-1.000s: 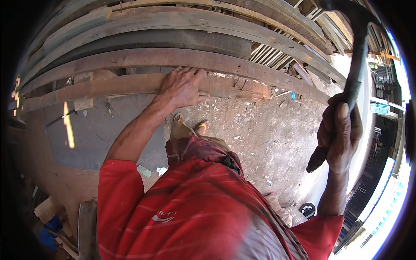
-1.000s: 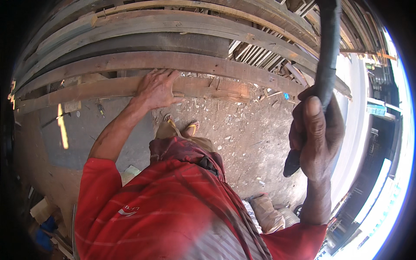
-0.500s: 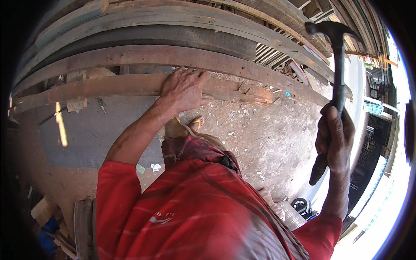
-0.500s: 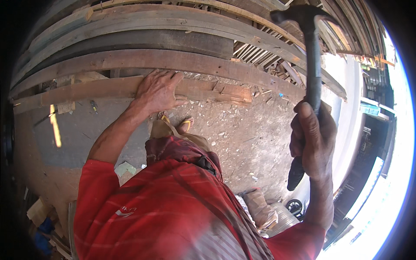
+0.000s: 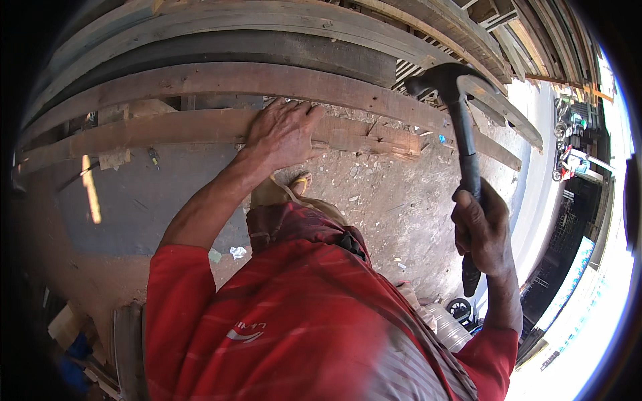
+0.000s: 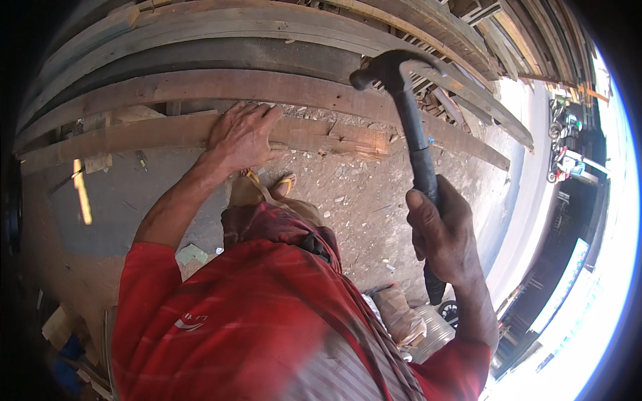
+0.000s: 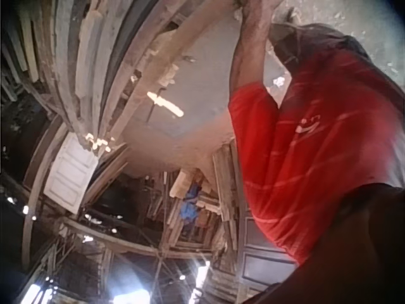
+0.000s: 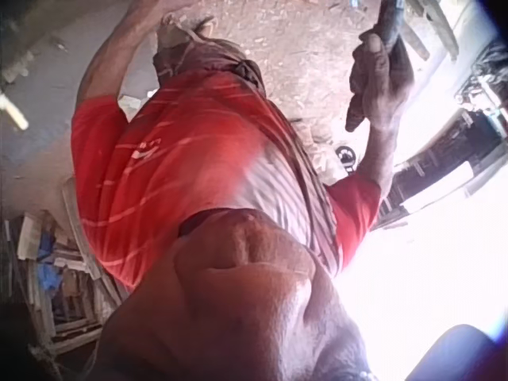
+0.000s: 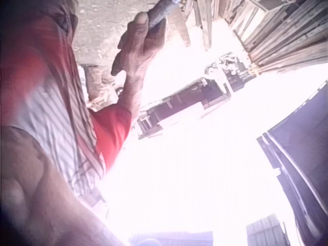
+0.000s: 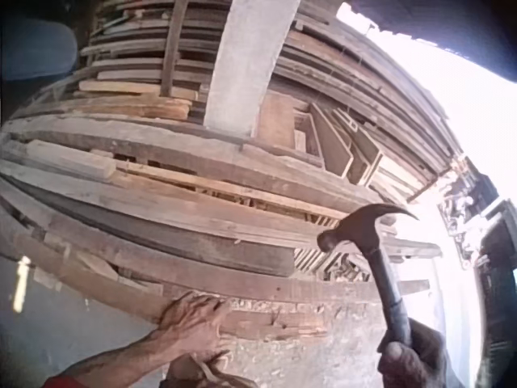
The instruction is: The person uses a hammer to pry apart and remove nails from a curved wooden structure. They repeatedly strike and lever the hammer to separate wooden planks and extract fasteners, working along the length of the assembly.
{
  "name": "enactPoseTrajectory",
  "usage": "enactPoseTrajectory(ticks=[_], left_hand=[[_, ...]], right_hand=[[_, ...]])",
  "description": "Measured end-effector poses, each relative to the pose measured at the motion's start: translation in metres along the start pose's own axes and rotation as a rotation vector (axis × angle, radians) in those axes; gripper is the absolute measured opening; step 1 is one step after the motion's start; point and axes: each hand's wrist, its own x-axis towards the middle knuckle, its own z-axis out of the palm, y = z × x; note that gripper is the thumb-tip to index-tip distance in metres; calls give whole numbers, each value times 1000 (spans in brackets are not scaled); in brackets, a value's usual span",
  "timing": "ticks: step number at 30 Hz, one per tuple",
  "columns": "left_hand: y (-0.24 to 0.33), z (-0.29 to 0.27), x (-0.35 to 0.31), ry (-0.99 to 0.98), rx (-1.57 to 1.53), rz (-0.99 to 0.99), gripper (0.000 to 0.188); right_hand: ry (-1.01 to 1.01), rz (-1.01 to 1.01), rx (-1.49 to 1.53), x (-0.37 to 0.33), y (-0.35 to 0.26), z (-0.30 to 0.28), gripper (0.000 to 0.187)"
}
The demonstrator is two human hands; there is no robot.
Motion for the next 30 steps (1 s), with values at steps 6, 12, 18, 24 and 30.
enactPoseTrajectory(ticks=[6,12,18,24,30], left_hand=[[-5,5,3,83,12,28,77],[-7,12,3,85,31,82,81],[-3,-1,7,30,32,32,85],[0,10,3,39,50,23,85],[2,6,5,57,93,-3,89]], right_hand=[[376,-713,390,16,-2,-15,32],[-146,253,-127,9,84,30,40],[95,-38,173,-4,65,29,46],[405,-605,595,21,49,41,39],[456,-858,770,86,9,14,34]])
